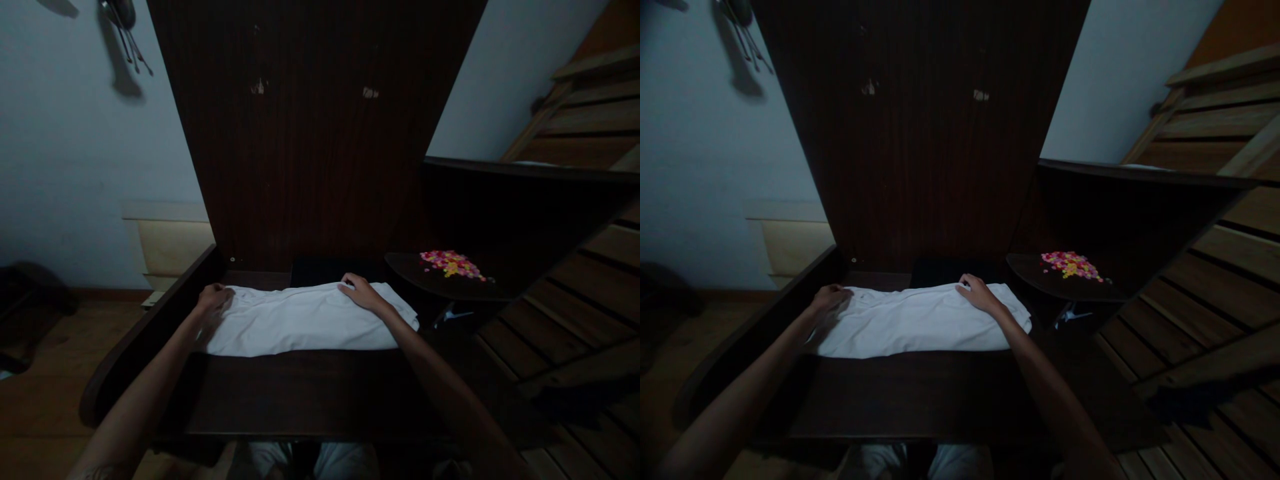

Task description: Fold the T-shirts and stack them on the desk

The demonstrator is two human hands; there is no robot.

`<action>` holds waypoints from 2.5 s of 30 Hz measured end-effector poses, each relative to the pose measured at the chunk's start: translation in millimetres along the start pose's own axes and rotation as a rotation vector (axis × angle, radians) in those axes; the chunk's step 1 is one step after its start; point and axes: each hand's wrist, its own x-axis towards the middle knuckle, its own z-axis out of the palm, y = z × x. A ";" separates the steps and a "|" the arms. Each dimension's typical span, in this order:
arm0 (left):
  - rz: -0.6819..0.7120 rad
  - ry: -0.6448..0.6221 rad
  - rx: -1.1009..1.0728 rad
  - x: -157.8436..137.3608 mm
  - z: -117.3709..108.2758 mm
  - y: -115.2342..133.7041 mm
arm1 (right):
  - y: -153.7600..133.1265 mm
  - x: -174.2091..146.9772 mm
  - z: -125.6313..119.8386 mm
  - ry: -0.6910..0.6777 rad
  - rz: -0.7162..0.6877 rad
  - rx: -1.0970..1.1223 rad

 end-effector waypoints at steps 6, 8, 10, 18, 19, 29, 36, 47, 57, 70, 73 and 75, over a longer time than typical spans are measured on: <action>-0.020 0.217 0.032 -2.4 -21.5 5.5 | 4.1 -1.0 -1.5 0.058 -0.022 -0.029; -0.012 0.253 0.016 -0.2 -24.9 5.2 | 7.0 -0.6 -1.9 0.079 -0.014 -0.034; 0.000 0.267 -0.017 1.7 -24.5 4.3 | 9.6 -0.6 -2.3 0.089 0.010 -0.046; 0.092 0.011 -0.148 -13.6 -29.5 13.6 | 11.9 -4.7 -2.6 0.034 0.094 -0.043; 0.090 -0.064 -0.155 -17.9 -32.8 15.0 | 11.8 -4.9 -2.8 0.030 0.098 -0.041; 0.091 -0.140 -0.253 -37.8 -35.2 4.4 | 10.1 -3.0 -3.0 0.007 0.130 -0.032; 0.188 -0.239 -0.184 -41.5 -33.0 11.8 | 12.1 -3.2 -2.5 0.018 0.130 -0.039; 0.158 -0.230 -0.082 -34.2 -31.0 20.9 | 7.1 -3.5 -5.6 -0.016 0.137 -0.056; 0.164 -0.192 -0.023 -39.2 -32.5 25.4 | 9.4 -2.7 -4.8 -0.016 0.139 -0.052; 0.306 0.160 -0.239 -36.4 -20.0 20.3 | 17.9 -8.3 2.0 0.056 0.059 -0.011; 0.263 0.398 -0.415 -41.4 -20.6 19.5 | 23.2 -11.1 4.0 0.069 0.010 0.026; 0.222 0.484 -0.522 -44.8 -23.9 22.1 | 26.3 -11.6 3.9 0.037 -0.006 0.036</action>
